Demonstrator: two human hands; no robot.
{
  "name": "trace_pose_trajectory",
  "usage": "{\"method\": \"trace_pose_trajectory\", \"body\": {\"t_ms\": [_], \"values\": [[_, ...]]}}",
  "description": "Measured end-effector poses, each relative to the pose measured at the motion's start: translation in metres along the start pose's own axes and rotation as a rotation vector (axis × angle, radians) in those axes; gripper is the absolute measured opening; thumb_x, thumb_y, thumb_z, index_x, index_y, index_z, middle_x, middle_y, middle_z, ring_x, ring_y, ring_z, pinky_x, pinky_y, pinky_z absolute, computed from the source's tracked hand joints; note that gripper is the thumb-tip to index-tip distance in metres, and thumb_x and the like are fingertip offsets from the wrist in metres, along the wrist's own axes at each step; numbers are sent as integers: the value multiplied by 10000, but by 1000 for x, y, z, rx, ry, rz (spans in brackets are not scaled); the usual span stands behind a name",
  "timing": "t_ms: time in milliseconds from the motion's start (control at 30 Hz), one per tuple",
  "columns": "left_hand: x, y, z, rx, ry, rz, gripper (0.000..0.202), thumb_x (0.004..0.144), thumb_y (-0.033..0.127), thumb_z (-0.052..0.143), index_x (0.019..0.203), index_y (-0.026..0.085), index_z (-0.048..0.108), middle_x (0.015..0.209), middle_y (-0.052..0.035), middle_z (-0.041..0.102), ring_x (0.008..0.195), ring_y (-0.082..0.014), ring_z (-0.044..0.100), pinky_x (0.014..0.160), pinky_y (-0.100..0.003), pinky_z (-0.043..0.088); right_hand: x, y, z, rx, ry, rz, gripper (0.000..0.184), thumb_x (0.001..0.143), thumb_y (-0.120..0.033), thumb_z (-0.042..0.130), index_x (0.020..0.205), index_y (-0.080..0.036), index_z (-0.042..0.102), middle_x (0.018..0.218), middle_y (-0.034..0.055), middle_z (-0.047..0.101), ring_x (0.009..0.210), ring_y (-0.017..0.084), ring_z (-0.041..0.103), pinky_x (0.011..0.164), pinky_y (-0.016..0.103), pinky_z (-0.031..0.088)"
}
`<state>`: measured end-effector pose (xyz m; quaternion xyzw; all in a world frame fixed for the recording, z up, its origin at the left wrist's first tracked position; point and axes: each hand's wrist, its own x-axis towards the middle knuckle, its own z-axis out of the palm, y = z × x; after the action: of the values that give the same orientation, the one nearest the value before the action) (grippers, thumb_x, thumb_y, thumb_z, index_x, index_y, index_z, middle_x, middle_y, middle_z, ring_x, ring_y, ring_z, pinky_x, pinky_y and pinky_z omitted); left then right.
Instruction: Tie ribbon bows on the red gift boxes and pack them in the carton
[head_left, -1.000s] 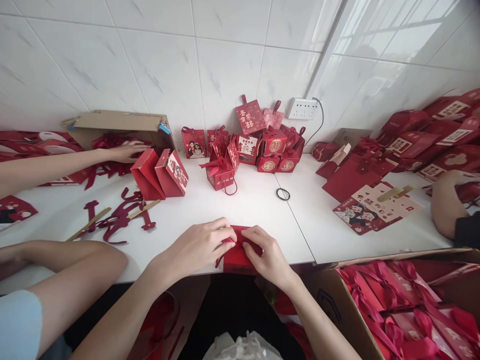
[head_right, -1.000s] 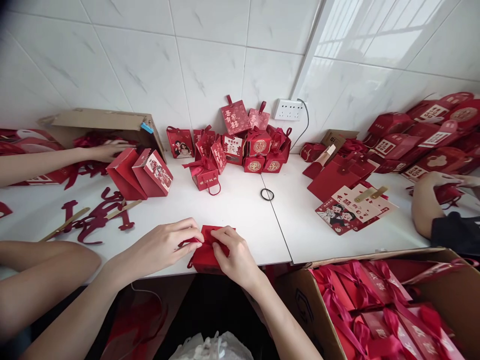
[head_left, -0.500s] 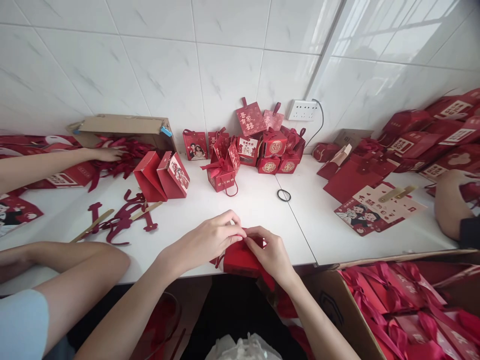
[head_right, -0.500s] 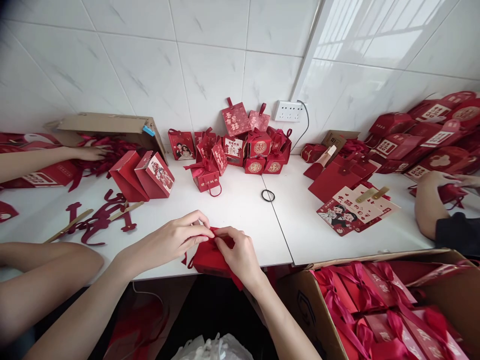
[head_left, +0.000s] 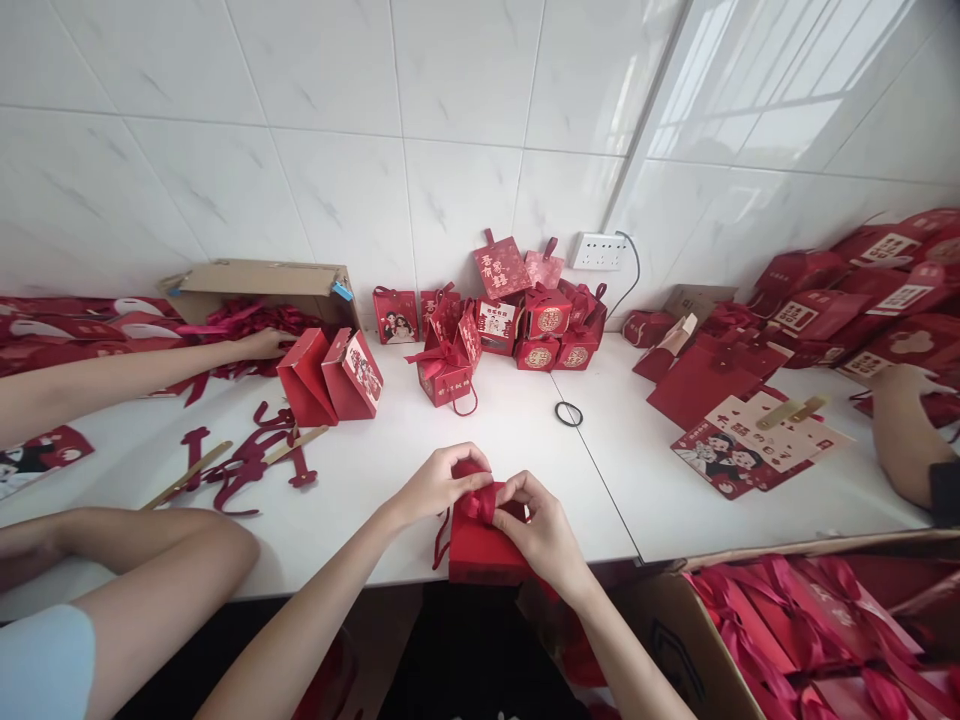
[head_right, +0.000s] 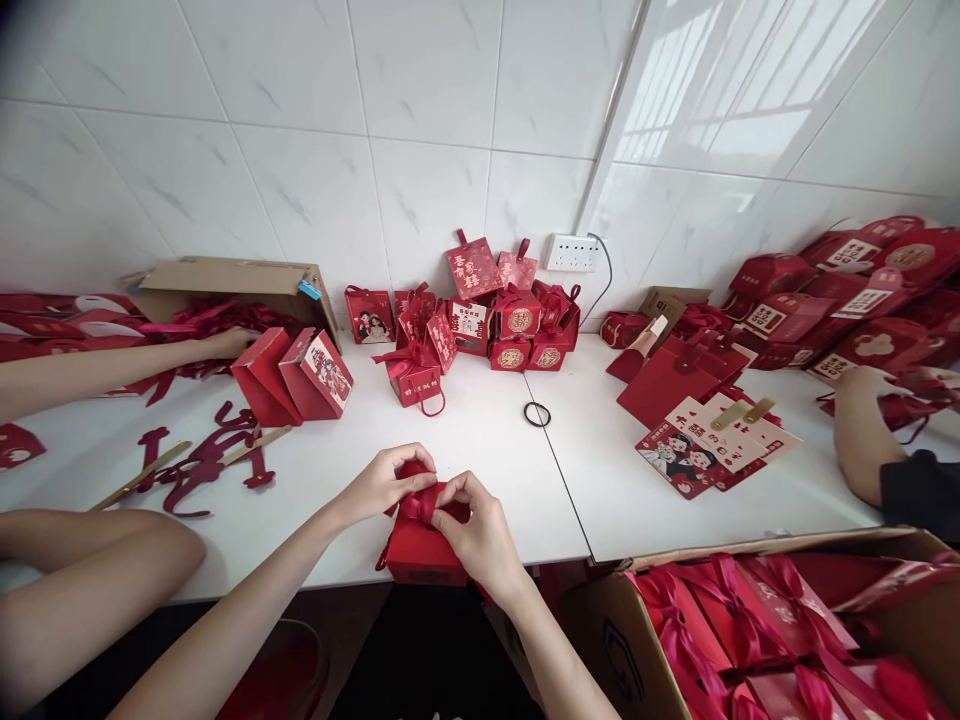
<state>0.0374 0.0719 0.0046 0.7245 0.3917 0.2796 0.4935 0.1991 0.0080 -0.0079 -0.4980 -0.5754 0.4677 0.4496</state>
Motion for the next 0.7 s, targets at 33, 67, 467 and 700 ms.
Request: {"method": "trace_pose_trajectory", "body": {"t_ms": [33, 67, 467, 700], "values": [[-1, -4, 1, 19, 31, 7, 122, 799, 294, 560, 775, 174, 557, 785, 4, 595, 732, -131, 557, 698, -247, 445, 0, 1, 0, 12, 17, -10, 140, 749, -250, 596, 729, -207, 464, 708, -24, 624, 673, 133, 584, 595, 238, 423], [-4, -6, 2, 55, 61, 20, 99, 796, 273, 557, 771, 177, 561, 808, -2, 592, 768, -139, 556, 729, -259, 443, 1, 3, 1, 21, 35, -22, 153, 752, -268, 599, 726, -206, 462, 701, -22, 615, 664, 132, 576, 583, 236, 418], [-43, -2, 38, 269, 230, 91, 80, 795, 283, 575, 795, 203, 581, 1043, -55, 583, 1047, -229, 501, 962, -426, 346, -2, 13, 1, -119, 139, -104, 66, 768, -247, 557, 730, -197, 536, 718, 4, 595, 647, 128, 536, 613, 256, 443], [-36, -11, 44, -95, 231, -7, 169, 809, 292, 533, 726, 192, 641, 1072, -68, 557, 1086, -229, 492, 942, -363, 409, 3, 7, -10, -145, 38, -114, 120, 817, -298, 551, 744, -204, 563, 716, -2, 610, 652, 128, 544, 622, 255, 447]]}}
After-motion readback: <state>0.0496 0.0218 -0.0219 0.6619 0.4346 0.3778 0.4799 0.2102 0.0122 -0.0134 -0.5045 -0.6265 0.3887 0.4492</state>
